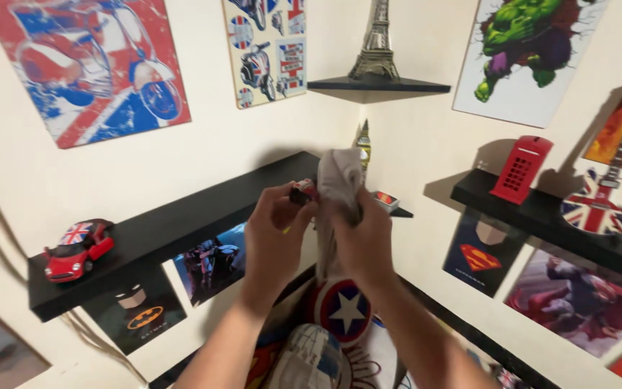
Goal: The person is cleaning a small miniature figurine using a white cloth.
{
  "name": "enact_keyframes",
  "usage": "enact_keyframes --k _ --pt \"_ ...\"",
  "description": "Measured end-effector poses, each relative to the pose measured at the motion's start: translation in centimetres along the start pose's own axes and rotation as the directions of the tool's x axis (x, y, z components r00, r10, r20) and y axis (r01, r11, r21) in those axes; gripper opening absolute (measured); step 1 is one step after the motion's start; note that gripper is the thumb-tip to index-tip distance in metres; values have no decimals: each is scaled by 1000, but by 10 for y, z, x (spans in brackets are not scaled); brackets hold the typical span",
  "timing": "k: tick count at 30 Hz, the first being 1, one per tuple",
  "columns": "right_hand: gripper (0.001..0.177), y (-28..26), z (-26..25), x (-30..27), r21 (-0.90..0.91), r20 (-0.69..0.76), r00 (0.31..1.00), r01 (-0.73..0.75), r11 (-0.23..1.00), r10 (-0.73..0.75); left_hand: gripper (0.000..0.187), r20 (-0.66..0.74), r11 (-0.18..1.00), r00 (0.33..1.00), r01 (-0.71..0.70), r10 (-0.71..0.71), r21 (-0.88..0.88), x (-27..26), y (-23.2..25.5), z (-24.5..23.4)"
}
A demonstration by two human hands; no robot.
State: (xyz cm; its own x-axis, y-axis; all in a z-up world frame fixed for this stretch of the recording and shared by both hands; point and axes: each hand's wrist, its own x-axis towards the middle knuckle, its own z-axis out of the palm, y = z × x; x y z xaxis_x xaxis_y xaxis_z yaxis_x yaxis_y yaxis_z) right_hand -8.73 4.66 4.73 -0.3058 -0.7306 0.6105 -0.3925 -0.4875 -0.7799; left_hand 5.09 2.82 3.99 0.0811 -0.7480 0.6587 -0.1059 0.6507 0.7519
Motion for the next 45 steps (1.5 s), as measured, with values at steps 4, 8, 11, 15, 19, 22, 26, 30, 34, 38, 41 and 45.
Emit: enact_keyframes --k 4,8,11,15,19,22,26,30,34,38,41,45 --pt "28 -1 9 -7 107 97 983 143 984 -153 33 -25 989 993 -115 113 -91 3 -11 -15" --pt "27 2 16 3 135 233 964 95 986 -125 38 -91 999 996 24 -28 -43 -1 -18 -26" --pt "25 23 32 11 266 195 980 -5 964 -49 39 -134 1000 991 -22 20 -17 0 -11 -37" --pt "28 35 37 15 430 64 994 -109 896 90 41 -235 993 968 66 -87 -94 3 -26 -62" --pt "22 31 58 7 275 136 990 -62 960 25 41 -289 988 947 112 -139 -109 3 -17 -62" --pt "26 30 82 4 429 188 954 133 893 -233 36 -304 995 949 67 -86 -71 5 -19 -57" --pt "24 17 86 12 319 193 955 156 935 -225 29 -363 999 931 19 -35 -47 6 -19 -64" --pt "29 23 98 11 377 360 880 165 911 -309 29 -459 1000 888 -1 6 10 9 -42 -73" --pt "32 31 115 21 450 418 893 -46 892 -165 30 -472 999 882 17 0 30 7 -36 -69" --pt "31 32 124 26 480 513 844 -129 868 -158 31 -549 997 836 34 9 67 8 -44 -73" --pt "34 39 135 28 530 525 823 -117 840 -216 31 -601 996 799 42 13 78 5 -38 -73" --pt "35 22 137 33 607 461 852 -97 789 -250 32 -621 994 783 36 37 104 -5 -32 -76"
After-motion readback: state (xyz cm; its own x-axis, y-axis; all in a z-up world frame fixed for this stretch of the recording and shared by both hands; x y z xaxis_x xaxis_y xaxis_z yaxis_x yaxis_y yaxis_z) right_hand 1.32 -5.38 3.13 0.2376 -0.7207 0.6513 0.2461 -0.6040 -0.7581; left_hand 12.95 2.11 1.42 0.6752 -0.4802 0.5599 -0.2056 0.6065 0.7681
